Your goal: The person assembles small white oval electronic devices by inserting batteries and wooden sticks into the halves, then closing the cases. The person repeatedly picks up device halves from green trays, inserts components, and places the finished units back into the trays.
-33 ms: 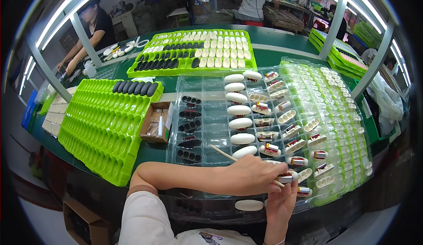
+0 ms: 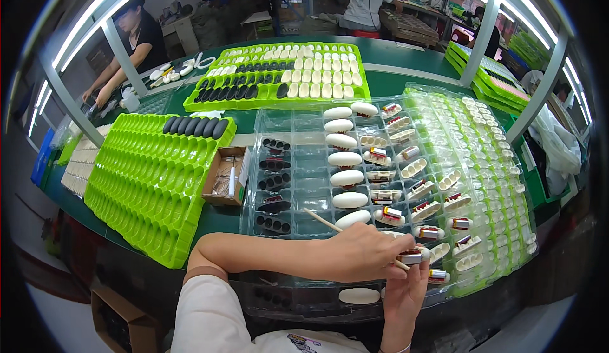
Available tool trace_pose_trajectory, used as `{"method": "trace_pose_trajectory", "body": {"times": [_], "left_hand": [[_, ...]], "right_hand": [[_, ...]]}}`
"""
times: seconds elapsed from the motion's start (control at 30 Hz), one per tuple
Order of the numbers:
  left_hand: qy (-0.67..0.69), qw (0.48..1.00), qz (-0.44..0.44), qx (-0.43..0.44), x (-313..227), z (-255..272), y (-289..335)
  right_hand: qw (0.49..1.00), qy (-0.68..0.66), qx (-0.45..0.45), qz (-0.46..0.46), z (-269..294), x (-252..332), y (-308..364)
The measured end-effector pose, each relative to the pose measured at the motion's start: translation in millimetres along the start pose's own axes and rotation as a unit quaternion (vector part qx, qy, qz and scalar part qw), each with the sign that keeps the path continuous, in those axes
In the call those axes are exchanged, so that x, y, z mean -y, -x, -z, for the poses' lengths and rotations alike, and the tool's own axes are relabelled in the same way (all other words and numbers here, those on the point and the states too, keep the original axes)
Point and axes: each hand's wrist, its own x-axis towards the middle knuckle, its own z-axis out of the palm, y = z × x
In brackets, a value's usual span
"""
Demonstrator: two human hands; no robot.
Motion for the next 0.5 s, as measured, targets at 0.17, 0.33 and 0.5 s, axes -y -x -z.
{"method": "trace_pose_trajectory", "body": {"times": [0.17, 0.33, 0.5], "left_hand": [[-0.131, 0.972, -0.024, -0.194, 10, 32, 11], [-0.414, 0.811, 0.048, -0.412, 34, 120, 35], [-0.268, 0.391, -0.195, -0.859, 59, 192, 110]], "right_hand": [[0.999, -0.015, 0.041, 0.002, 5, -9, -1], [0.998, 0.057, -0.022, 0.023, 21, -2, 4], [0.995, -0.030, 0.087, -0.040, 5, -4, 0]]}}
